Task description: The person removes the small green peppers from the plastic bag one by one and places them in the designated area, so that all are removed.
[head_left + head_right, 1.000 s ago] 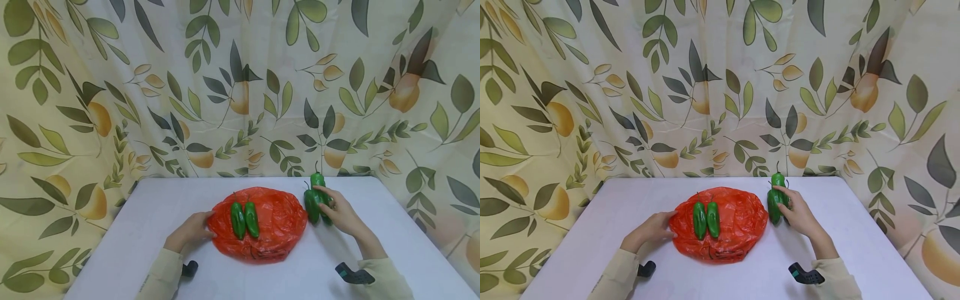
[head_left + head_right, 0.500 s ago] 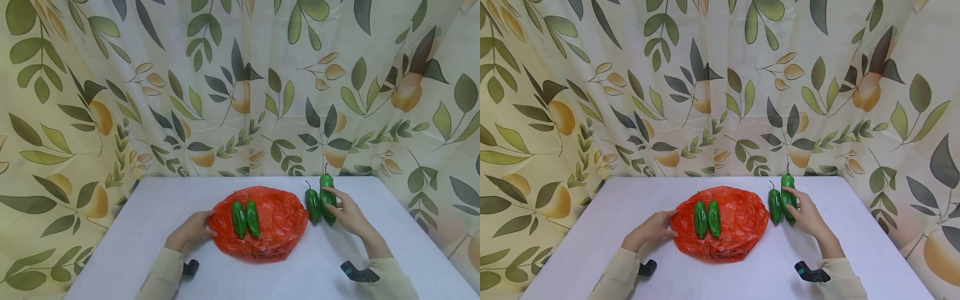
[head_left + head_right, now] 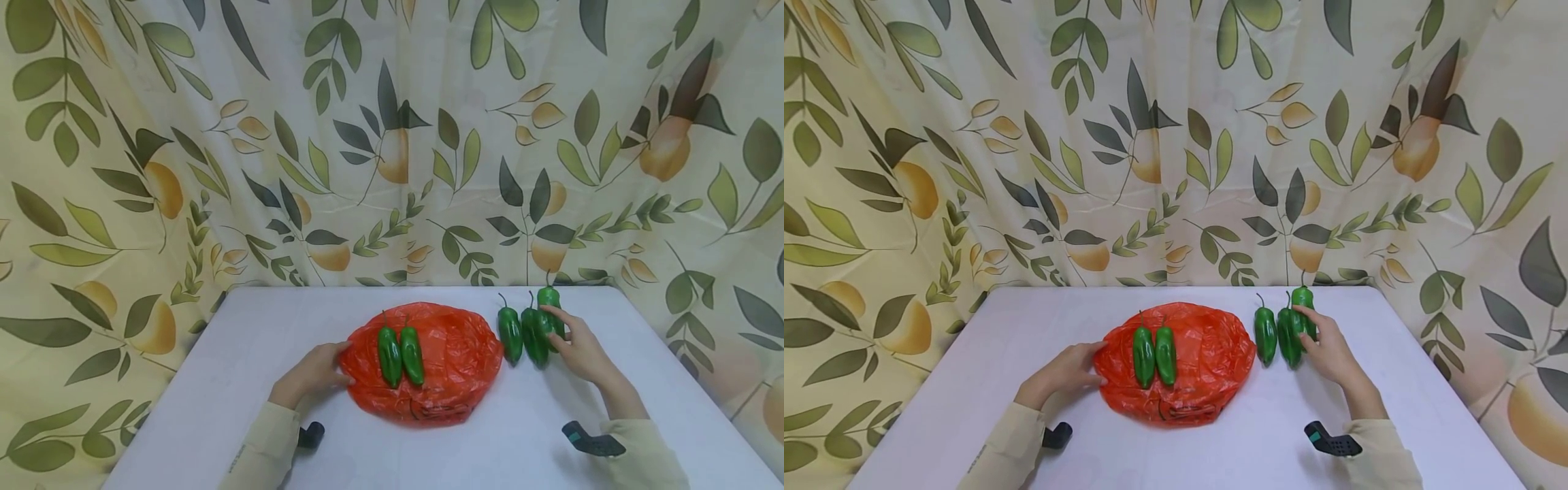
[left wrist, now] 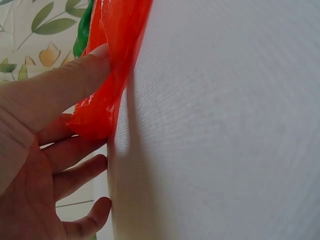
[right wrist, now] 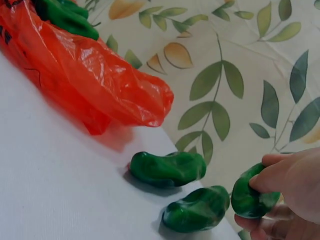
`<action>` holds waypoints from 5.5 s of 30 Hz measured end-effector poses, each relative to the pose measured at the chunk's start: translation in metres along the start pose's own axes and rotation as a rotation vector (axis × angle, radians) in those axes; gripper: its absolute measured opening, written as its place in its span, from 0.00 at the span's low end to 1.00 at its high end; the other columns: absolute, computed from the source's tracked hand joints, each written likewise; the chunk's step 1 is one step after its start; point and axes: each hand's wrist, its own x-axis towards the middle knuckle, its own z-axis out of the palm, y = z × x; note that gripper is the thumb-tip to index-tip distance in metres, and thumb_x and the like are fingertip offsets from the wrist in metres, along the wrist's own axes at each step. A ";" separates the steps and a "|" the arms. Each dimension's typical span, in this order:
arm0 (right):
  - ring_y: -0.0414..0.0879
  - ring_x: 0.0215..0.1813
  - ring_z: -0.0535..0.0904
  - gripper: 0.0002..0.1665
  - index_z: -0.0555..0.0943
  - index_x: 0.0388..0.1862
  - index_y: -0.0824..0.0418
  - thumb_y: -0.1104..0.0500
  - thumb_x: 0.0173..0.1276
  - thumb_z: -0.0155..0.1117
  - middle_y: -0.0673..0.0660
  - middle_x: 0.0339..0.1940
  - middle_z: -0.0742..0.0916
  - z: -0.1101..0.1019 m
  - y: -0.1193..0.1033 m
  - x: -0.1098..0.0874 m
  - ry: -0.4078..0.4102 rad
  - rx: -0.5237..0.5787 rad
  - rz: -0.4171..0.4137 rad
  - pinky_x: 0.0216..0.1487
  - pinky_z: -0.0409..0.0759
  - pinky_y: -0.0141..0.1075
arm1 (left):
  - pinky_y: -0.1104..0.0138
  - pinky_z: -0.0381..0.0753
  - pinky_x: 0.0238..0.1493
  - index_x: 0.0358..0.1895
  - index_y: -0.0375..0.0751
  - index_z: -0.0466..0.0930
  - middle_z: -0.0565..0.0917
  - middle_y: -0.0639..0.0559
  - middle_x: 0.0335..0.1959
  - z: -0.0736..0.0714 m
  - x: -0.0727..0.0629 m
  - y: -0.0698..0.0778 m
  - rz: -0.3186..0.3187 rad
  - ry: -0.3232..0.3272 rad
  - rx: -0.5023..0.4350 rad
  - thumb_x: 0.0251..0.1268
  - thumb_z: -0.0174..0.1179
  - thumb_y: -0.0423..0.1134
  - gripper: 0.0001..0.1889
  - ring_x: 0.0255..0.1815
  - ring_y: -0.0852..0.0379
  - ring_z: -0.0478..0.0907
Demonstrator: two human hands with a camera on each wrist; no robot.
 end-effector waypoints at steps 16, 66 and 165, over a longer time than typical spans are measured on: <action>0.85 0.72 0.54 0.36 0.58 0.78 0.69 0.70 0.72 0.50 0.86 0.72 0.60 -0.002 0.023 0.004 -0.051 -0.012 0.083 0.68 0.58 0.77 | 0.44 0.73 0.71 0.74 0.42 0.69 0.77 0.45 0.70 -0.001 -0.002 0.000 0.001 -0.008 -0.004 0.54 0.76 0.39 0.41 0.73 0.42 0.71; 0.84 0.71 0.55 0.39 0.53 0.80 0.69 0.50 0.80 0.50 0.87 0.72 0.59 -0.005 0.010 0.001 0.004 -0.098 0.150 0.64 0.64 0.78 | 0.44 0.72 0.72 0.74 0.42 0.69 0.76 0.45 0.71 0.001 0.003 -0.003 0.002 -0.008 0.007 0.55 0.76 0.41 0.41 0.74 0.42 0.69; 0.59 0.67 0.78 0.19 0.83 0.58 0.57 0.70 0.73 0.57 0.60 0.60 0.83 0.129 -0.115 -0.014 -0.136 0.116 -0.187 0.69 0.77 0.58 | 0.46 0.74 0.72 0.75 0.44 0.68 0.76 0.47 0.71 0.000 0.000 -0.001 0.013 -0.002 0.023 0.55 0.76 0.42 0.42 0.74 0.44 0.70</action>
